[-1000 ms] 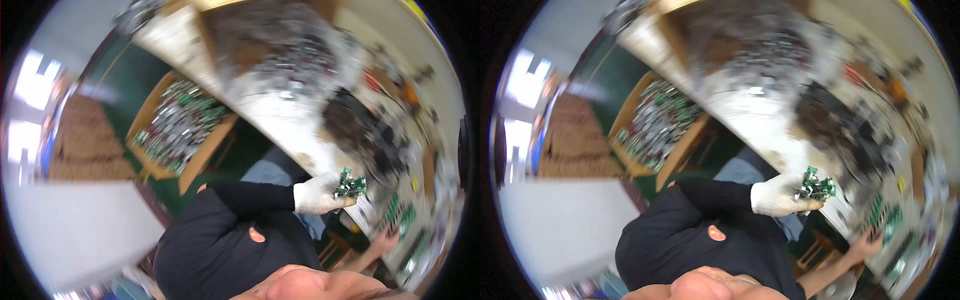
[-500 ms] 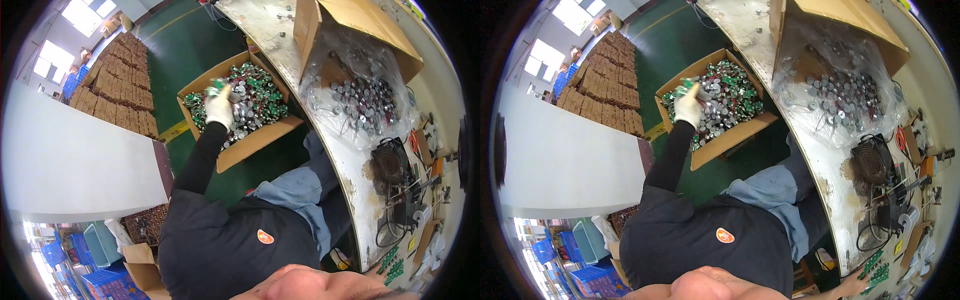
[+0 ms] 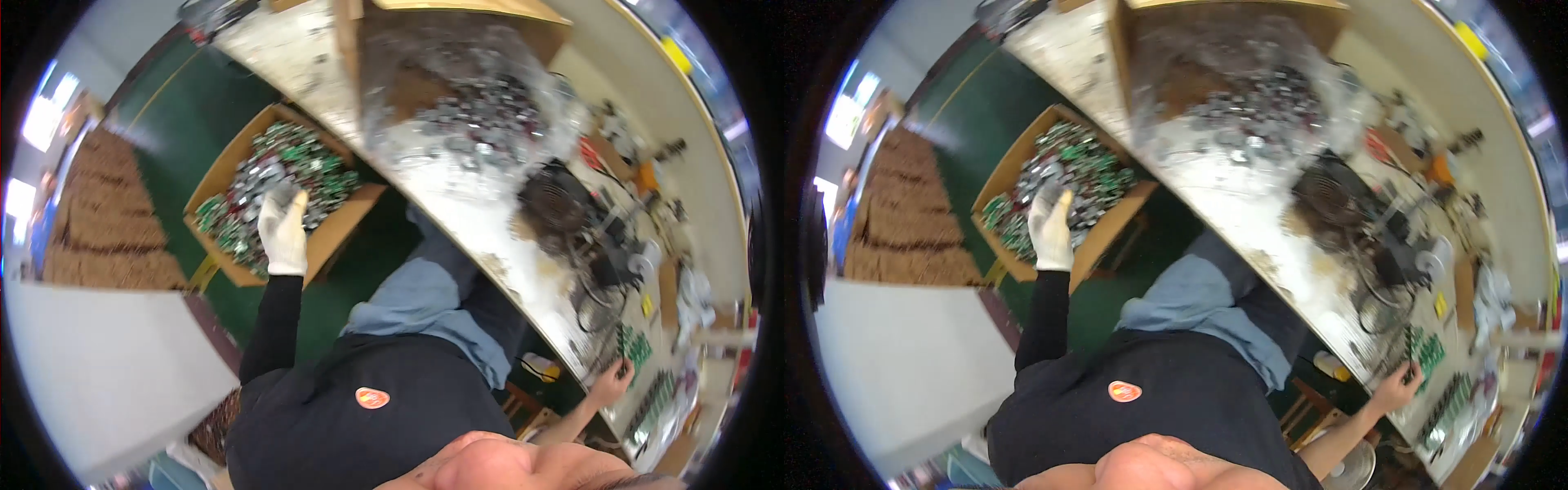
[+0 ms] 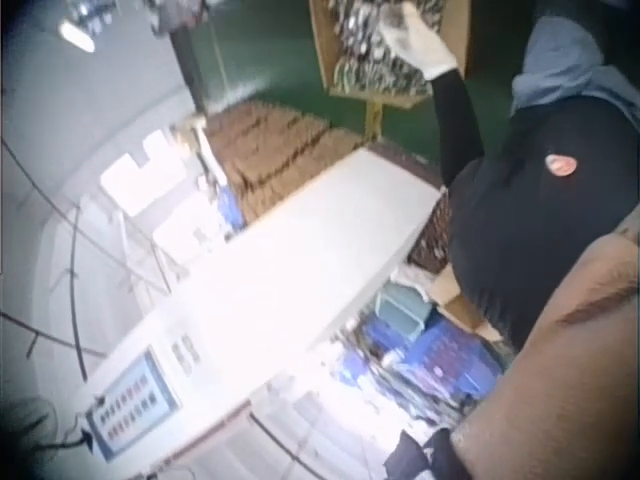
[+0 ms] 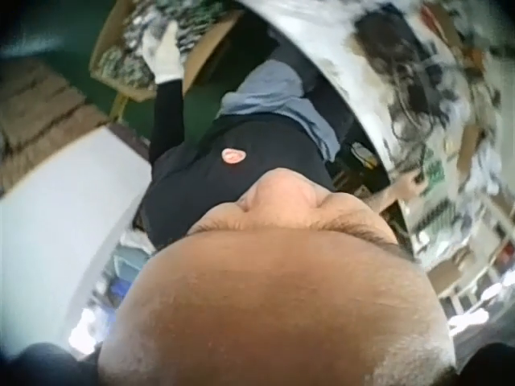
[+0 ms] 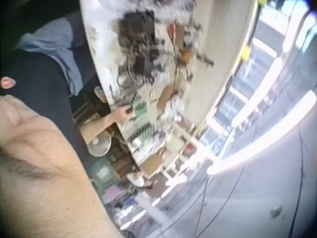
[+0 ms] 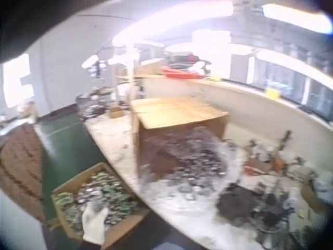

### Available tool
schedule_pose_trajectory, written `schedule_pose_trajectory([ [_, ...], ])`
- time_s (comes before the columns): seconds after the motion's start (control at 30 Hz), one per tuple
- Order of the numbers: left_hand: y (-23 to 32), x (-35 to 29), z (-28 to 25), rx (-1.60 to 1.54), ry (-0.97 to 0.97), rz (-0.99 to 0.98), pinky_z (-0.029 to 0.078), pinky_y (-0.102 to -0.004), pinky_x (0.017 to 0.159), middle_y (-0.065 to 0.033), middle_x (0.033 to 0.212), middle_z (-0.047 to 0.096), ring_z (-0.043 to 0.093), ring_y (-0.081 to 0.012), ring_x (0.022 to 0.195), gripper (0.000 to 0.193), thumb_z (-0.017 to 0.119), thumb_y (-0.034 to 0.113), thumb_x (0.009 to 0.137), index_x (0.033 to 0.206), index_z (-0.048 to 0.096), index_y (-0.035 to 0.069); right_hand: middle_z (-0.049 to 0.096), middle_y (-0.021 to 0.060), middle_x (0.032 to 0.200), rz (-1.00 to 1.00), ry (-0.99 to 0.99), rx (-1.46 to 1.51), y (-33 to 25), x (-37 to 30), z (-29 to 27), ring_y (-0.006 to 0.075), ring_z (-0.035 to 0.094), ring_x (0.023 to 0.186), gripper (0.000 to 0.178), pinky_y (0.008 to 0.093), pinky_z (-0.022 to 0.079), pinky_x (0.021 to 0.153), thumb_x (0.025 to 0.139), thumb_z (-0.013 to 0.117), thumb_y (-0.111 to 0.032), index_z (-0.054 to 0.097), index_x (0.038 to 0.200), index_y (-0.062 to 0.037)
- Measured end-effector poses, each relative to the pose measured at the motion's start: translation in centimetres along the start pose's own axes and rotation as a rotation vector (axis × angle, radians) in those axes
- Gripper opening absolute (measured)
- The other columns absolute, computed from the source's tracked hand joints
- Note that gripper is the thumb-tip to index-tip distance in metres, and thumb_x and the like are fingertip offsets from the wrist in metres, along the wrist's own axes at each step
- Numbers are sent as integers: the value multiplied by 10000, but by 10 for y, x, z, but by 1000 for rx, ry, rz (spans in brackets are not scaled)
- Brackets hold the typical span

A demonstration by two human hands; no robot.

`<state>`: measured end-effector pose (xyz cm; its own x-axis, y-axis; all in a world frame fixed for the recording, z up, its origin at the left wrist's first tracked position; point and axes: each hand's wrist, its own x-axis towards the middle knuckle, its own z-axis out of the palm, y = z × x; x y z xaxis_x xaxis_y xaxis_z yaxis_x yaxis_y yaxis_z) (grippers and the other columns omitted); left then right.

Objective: The person picks up a motor from a bag, positions its wires against a circuit board, and solders them together using a soldering station before setting the board down.

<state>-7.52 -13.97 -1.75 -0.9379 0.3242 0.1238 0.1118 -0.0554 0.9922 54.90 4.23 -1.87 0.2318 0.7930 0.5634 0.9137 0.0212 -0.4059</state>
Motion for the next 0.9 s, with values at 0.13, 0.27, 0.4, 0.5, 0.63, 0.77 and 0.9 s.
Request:
schedule_pose_trajectory([
  [0.13, 29, -35, 96, 251, -575, 170, 507, -286, 715, -108, 857, 672, 643, -170, 767, 259, 716, 152, 804, 993, 650, -13, 640, 56, 916, 229, 103, 374, 0, -10, -6, 135, 609, 803, 150, 261, 485, 714, 921, 624, -124, 606, 1026, -19],
  [0.27, 20, -13, 166, 703, -537, 510, 509, -391, 742, -168, 953, 632, 637, -325, 865, 285, 703, 234, 781, 981, 631, 44, 632, 79, 901, 434, 194, 757, -1, -9, -18, 138, 596, 776, 183, 263, 468, 682, 903, 639, -80, 556, 1049, -6],
  [0.4, 24, 16, 198, 1090, -628, 394, 506, -447, 757, -174, 895, 657, 643, -350, 870, 370, 681, 366, 783, 962, 610, 51, 637, 94, 919, 476, 234, 984, 8, -9, -34, 153, 606, 805, 235, 262, 488, 721, 889, 637, -13, 527, 1096, -7],
  [0.5, 20, 23, 202, 1202, -660, 428, 505, -456, 746, -167, 877, 666, 646, -351, 856, 353, 657, 399, 798, 911, 618, 67, 630, 95, 933, 416, 173, 1008, 2, -12, -49, 151, 599, 800, 224, 251, 482, 725, 894, 612, 14, 532, 1101, -17],
  [0.63, 18, 24, 187, 1261, -680, 546, 502, -462, 722, -150, 838, 658, 641, -346, 815, 216, 613, 282, 817, 884, 646, 79, 615, 103, 1028, 372, 134, 1021, -23, -13, -59, 125, 583, 798, 274, 235, 471, 697, 882, 588, 65, 535, 1140, -9],
  [0.77, 19, 25, 184, 1229, -677, 580, 503, -453, 716, -147, 838, 660, 642, -340, 817, 175, 594, 238, 833, 895, 666, 91, 556, 129, 1098, 274, -41, 998, -38, -5, -53, 183, 558, 956, 419, 277, 459, 819, 791, 612, 132, 522, 1180, 8],
  [0.9, 23, 20, 183, 1157, -682, 612, 503, -442, 695, -144, 802, 661, 647, -332, 800, 160, 579, 227, 854, 917, 674, 115, 562, 116, 1086, 262, -110, 1046, -44, 3, -46, 196, 550, 981, 426, 319, 426, 901, 777, 611, 150, 530, 1170, 8],
])
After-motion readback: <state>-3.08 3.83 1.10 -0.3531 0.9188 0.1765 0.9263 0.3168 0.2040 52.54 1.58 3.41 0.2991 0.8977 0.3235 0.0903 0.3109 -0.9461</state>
